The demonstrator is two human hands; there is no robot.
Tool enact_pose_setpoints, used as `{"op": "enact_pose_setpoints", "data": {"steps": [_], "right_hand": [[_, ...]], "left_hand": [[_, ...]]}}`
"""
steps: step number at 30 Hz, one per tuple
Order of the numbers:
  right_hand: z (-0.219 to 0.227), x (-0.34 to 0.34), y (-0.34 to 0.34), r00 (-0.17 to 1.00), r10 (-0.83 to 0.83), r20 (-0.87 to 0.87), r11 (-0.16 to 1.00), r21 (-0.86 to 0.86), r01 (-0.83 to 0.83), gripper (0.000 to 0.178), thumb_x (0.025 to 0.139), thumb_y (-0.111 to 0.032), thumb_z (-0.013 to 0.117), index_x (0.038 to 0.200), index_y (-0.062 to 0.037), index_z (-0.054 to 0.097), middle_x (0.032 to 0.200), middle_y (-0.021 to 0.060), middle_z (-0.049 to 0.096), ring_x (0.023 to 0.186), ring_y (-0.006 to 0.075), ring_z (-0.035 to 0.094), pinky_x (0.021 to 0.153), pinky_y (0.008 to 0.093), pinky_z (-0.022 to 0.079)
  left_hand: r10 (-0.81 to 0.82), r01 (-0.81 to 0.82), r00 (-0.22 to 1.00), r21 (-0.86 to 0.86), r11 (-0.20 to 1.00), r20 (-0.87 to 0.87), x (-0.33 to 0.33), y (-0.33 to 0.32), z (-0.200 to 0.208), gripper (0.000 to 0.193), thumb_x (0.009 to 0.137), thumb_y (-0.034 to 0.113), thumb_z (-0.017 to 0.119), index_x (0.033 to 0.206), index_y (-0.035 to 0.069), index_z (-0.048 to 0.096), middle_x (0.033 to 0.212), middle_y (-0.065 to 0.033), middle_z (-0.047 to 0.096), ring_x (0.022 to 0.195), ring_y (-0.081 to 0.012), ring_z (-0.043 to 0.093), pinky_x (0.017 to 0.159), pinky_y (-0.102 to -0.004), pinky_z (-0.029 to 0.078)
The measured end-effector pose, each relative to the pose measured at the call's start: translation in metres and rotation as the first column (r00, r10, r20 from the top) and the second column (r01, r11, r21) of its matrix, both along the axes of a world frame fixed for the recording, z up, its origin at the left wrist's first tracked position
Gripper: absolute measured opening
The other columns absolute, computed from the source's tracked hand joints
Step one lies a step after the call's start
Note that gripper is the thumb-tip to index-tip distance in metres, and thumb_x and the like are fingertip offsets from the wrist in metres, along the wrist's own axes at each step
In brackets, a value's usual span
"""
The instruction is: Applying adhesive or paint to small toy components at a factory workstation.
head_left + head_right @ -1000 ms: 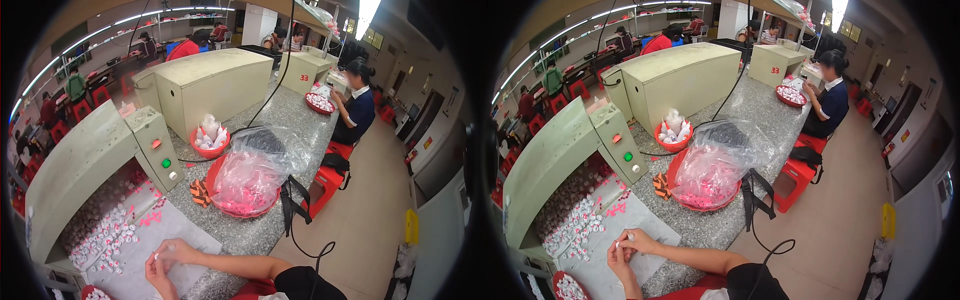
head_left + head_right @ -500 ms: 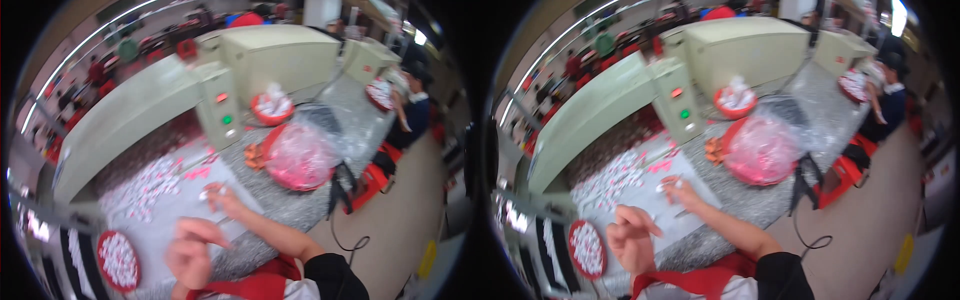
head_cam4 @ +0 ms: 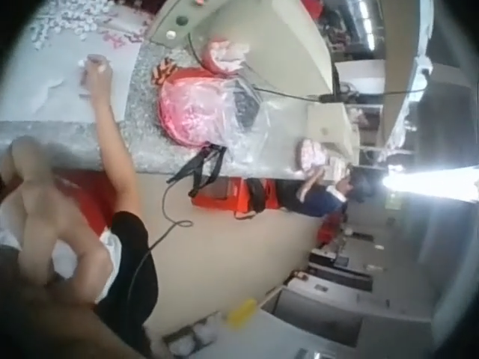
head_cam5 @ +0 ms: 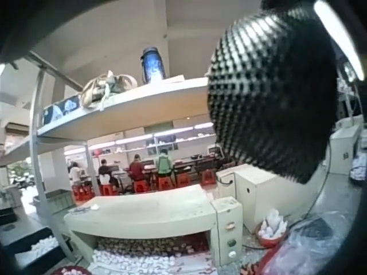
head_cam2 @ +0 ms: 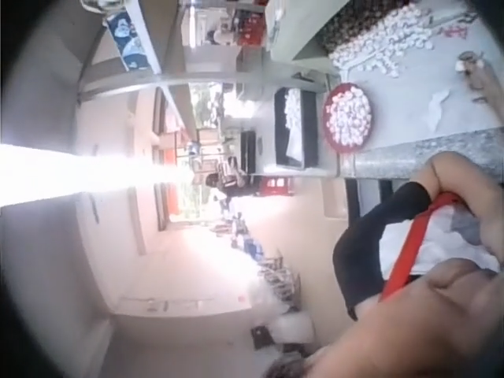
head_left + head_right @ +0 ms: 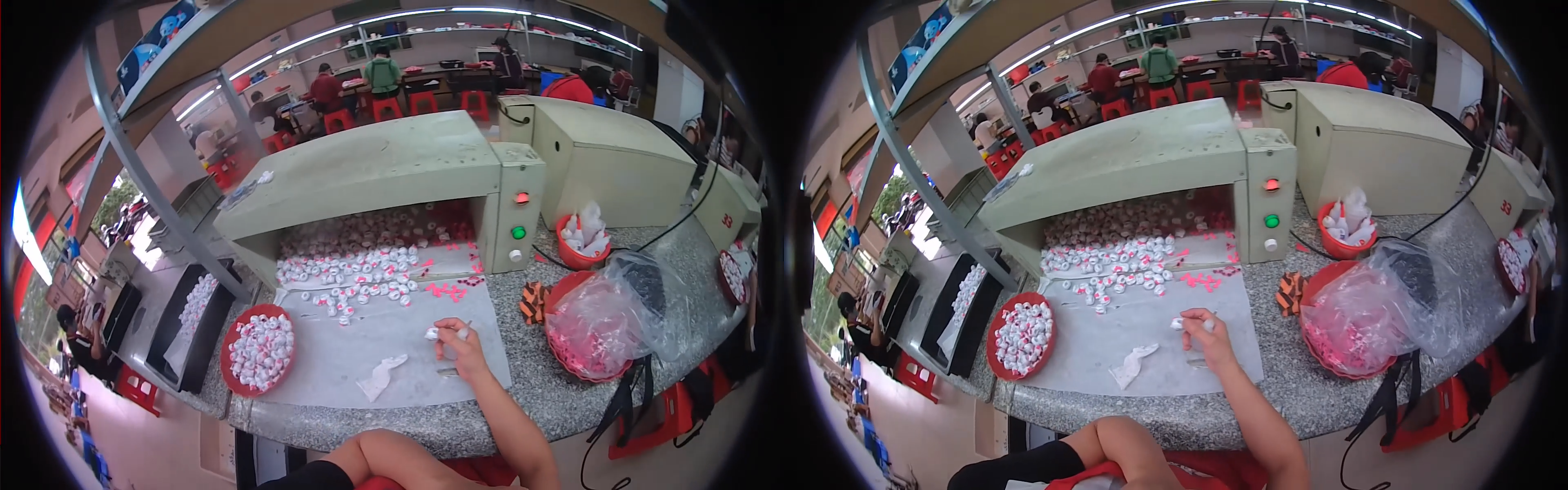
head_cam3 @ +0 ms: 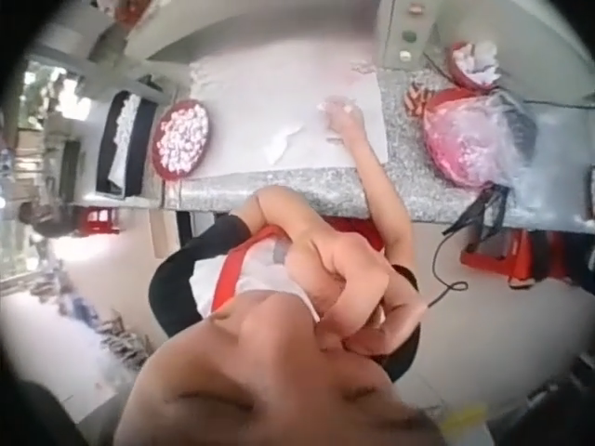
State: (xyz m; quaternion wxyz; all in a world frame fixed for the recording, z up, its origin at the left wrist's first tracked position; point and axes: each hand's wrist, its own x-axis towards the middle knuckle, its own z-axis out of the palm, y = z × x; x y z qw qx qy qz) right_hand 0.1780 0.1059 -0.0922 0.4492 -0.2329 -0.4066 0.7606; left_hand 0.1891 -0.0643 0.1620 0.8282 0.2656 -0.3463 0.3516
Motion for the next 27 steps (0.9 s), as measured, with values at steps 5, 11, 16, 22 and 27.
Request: {"op": "enact_pose_setpoints", "data": {"steps": [5,11,16,22,27], "right_hand": [[0.006,0.005,0.001,0.998,-0.034,-0.049,0.999,0.006,0.034,0.022,0.079,-0.014,0.057,0.096,0.0002,0.053,0.078,0.0081,0.057,0.054,0.0119,0.051,0.049,0.0254,0.042],[-0.002,0.002,-0.003,0.997,-0.033,-0.067,0.999,0.037,0.036,0.022,0.081,-0.016,0.058,0.095,0.0006,0.054,0.073,0.0044,0.055,0.055,0.0089,0.051,0.048,0.0234,0.042],[0.002,0.003,0.001,0.997,-0.050,-0.058,0.999,0.013,0.051,0.022,0.081,-0.016,0.058,0.095,0.0004,0.054,0.074,0.0042,0.055,0.055,0.0087,0.051,0.048,0.0232,0.042],[-0.001,0.001,0.005,0.998,-0.048,-0.033,0.999,0.006,0.048,0.023,0.080,-0.017,0.059,0.095,0.0000,0.054,0.079,0.0055,0.056,0.055,0.0083,0.050,0.047,0.0235,0.041],[-0.003,0.002,0.004,0.999,-0.028,-0.018,0.999,-0.036,0.027,0.024,0.080,-0.017,0.059,0.095,0.0002,0.054,0.080,0.0067,0.057,0.054,0.0095,0.050,0.046,0.0243,0.041]], "left_hand": [[-0.083,0.083,0.990,-0.008,0.997,-0.113,0.017,-0.003,0.012,0.012,0.082,0.006,0.048,0.075,0.005,0.057,0.078,-0.0109,0.048,0.062,-0.0181,0.041,0.053,-0.0250,0.032],[0.074,0.008,0.953,0.269,0.963,-0.293,0.035,-0.007,0.006,0.015,0.079,0.011,0.056,0.065,0.007,0.052,0.066,-0.0034,0.048,0.058,-0.0174,0.041,0.048,-0.0254,0.030],[0.301,-0.352,0.926,-0.232,0.907,-0.229,0.048,-0.016,0.015,0.020,0.080,0.011,0.056,0.061,0.006,0.049,0.067,-0.0033,0.049,0.057,-0.0175,0.041,0.048,-0.0261,0.032],[0.077,-0.134,0.991,0.696,0.705,0.112,0.049,0.041,0.017,0.013,0.083,0.014,0.055,0.072,0.007,0.054,0.082,-0.0071,0.050,0.062,-0.0194,0.045,0.055,-0.0263,0.039],[-0.272,0.278,0.959,0.068,0.958,-0.085,0.036,0.015,0.004,0.013,0.087,0.015,0.050,0.081,0.005,0.055,0.084,-0.0129,0.050,0.066,-0.0194,0.047,0.057,-0.0251,0.040]]}}
